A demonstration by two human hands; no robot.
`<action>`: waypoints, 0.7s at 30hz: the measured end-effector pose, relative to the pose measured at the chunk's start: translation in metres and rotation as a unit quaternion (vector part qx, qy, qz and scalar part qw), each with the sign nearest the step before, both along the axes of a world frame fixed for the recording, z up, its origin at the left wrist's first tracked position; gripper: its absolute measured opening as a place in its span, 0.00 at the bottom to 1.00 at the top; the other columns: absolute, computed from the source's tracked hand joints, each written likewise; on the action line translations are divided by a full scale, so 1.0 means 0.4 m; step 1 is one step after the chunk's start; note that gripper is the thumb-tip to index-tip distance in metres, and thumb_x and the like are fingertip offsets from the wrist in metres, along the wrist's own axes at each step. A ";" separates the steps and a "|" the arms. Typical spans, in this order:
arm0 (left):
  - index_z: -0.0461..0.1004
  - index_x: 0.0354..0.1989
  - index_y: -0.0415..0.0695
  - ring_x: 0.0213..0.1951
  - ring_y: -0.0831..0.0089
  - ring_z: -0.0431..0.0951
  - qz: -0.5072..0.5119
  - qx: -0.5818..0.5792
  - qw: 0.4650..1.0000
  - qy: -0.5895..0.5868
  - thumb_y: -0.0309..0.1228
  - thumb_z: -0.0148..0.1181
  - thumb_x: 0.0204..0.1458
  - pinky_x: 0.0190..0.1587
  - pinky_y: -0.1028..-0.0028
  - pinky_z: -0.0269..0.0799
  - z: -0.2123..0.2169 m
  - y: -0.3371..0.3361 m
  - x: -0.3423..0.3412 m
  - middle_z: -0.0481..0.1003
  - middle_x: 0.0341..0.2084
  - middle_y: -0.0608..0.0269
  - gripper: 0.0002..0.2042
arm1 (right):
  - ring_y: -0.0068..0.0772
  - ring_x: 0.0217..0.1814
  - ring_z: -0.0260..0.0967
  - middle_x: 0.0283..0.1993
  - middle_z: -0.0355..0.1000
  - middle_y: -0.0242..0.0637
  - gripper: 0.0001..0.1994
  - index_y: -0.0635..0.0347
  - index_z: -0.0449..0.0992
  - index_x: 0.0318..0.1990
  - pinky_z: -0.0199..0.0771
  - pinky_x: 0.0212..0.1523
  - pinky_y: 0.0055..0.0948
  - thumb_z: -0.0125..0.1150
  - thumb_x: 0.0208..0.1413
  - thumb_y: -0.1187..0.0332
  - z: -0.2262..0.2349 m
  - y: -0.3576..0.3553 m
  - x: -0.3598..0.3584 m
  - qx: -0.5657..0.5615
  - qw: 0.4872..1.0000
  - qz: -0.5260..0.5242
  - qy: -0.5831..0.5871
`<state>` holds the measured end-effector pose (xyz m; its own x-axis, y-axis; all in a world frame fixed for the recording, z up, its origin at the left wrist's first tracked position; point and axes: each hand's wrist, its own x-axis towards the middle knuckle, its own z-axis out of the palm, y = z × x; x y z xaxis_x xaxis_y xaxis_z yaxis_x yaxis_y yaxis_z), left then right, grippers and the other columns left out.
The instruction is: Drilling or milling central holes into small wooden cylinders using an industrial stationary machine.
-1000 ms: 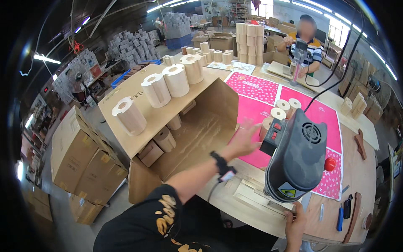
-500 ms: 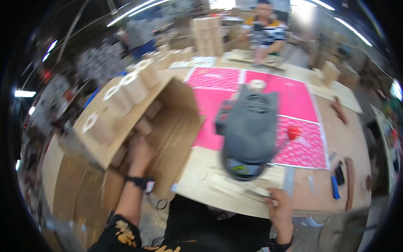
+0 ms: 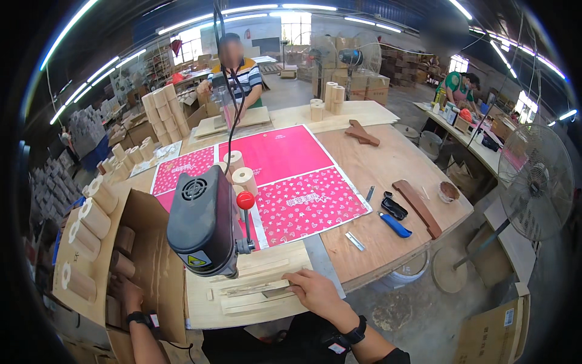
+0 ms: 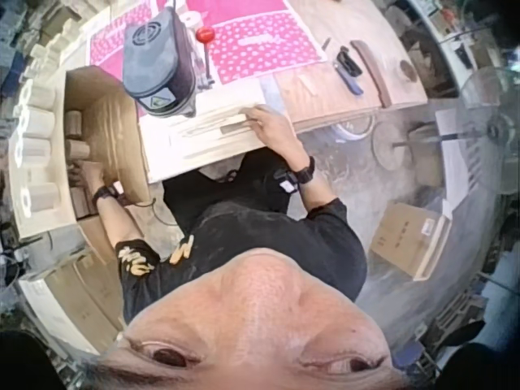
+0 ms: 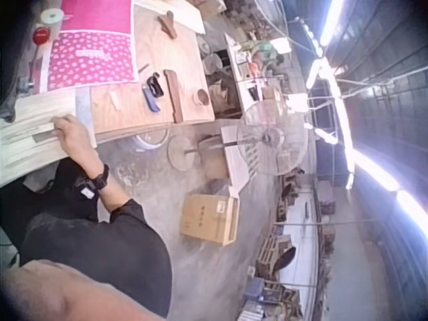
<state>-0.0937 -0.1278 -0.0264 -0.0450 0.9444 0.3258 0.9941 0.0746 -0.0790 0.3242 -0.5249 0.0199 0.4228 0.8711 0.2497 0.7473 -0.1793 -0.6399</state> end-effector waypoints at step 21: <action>0.72 0.57 0.37 0.40 0.78 0.73 -0.252 -0.361 0.673 -0.595 0.33 0.70 0.51 0.44 0.78 0.70 0.128 -0.424 0.336 0.76 0.39 0.64 0.25 | 0.47 0.38 0.74 0.41 0.74 0.45 0.12 0.57 0.78 0.47 0.74 0.41 0.35 0.63 0.55 0.74 -0.005 0.045 -0.025 0.009 0.993 -0.003 0.120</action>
